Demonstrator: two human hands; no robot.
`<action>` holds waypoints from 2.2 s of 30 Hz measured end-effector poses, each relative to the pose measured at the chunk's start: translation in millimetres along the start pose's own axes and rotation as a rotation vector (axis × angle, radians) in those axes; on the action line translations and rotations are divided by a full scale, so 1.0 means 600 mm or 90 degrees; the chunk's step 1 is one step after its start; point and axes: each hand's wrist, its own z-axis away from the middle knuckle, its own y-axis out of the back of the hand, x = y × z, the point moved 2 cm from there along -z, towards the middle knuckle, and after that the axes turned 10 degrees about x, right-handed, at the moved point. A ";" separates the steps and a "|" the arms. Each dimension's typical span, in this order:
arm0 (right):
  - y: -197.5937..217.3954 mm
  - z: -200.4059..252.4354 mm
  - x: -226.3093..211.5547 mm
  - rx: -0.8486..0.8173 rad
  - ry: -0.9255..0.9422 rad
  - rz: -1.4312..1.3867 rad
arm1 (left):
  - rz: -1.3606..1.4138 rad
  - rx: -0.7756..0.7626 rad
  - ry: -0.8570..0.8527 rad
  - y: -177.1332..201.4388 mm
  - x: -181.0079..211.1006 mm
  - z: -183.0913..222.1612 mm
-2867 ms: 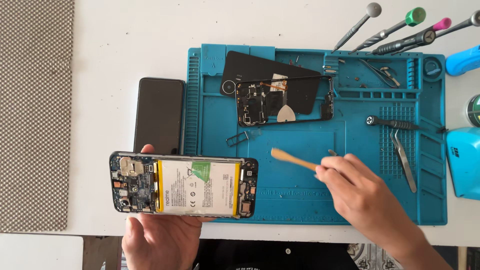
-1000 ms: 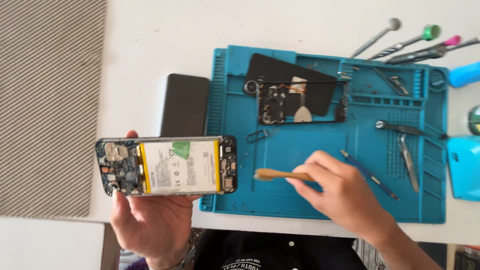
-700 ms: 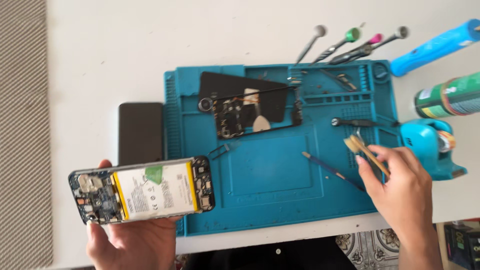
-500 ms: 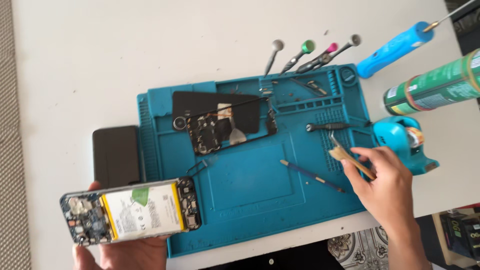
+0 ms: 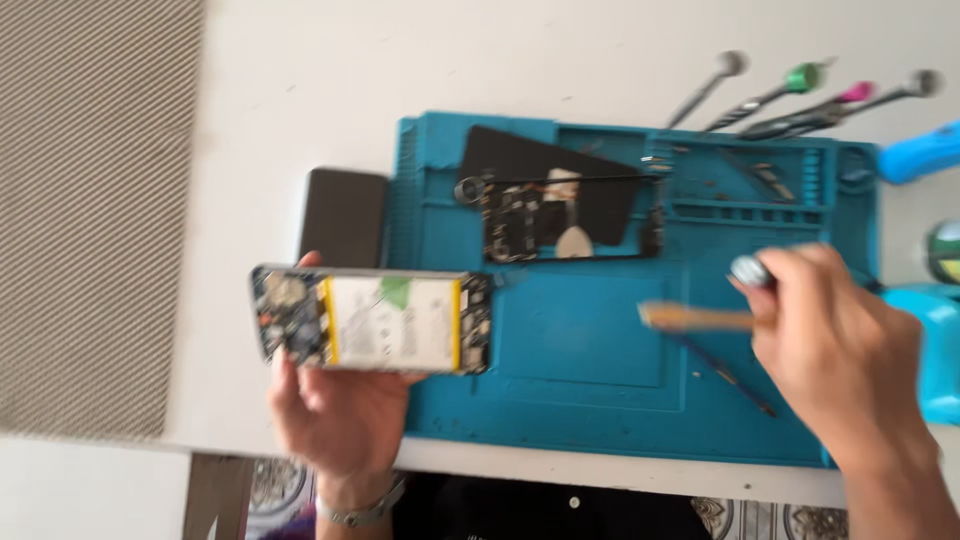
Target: The person disassembles a smartphone on a blue work mat, removing the battery and internal components using a screwdriver, tweezers, and a plastic pry tool. They clean the interior with a brush and handle the back cover and screen assembly.
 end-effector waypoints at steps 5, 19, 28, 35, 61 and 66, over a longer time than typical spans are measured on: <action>0.007 0.030 -0.064 0.012 -0.137 -0.462 | 0.090 -0.037 -0.001 0.012 0.000 -0.001; -0.024 0.133 -0.182 -0.003 0.000 -0.592 | 0.146 -0.029 0.012 0.018 0.010 0.004; -0.017 0.119 -0.221 0.020 0.060 -0.584 | 0.131 -0.021 0.018 0.019 0.010 0.002; -0.019 0.104 -0.220 0.041 0.026 -0.534 | 0.134 -0.012 0.026 0.017 0.016 0.002; -0.031 0.083 -0.326 0.061 0.083 -0.551 | 0.195 -0.028 0.001 0.024 0.029 0.002; -0.035 0.036 -0.334 0.091 0.028 -0.515 | 0.191 -0.042 -0.026 0.020 0.046 0.003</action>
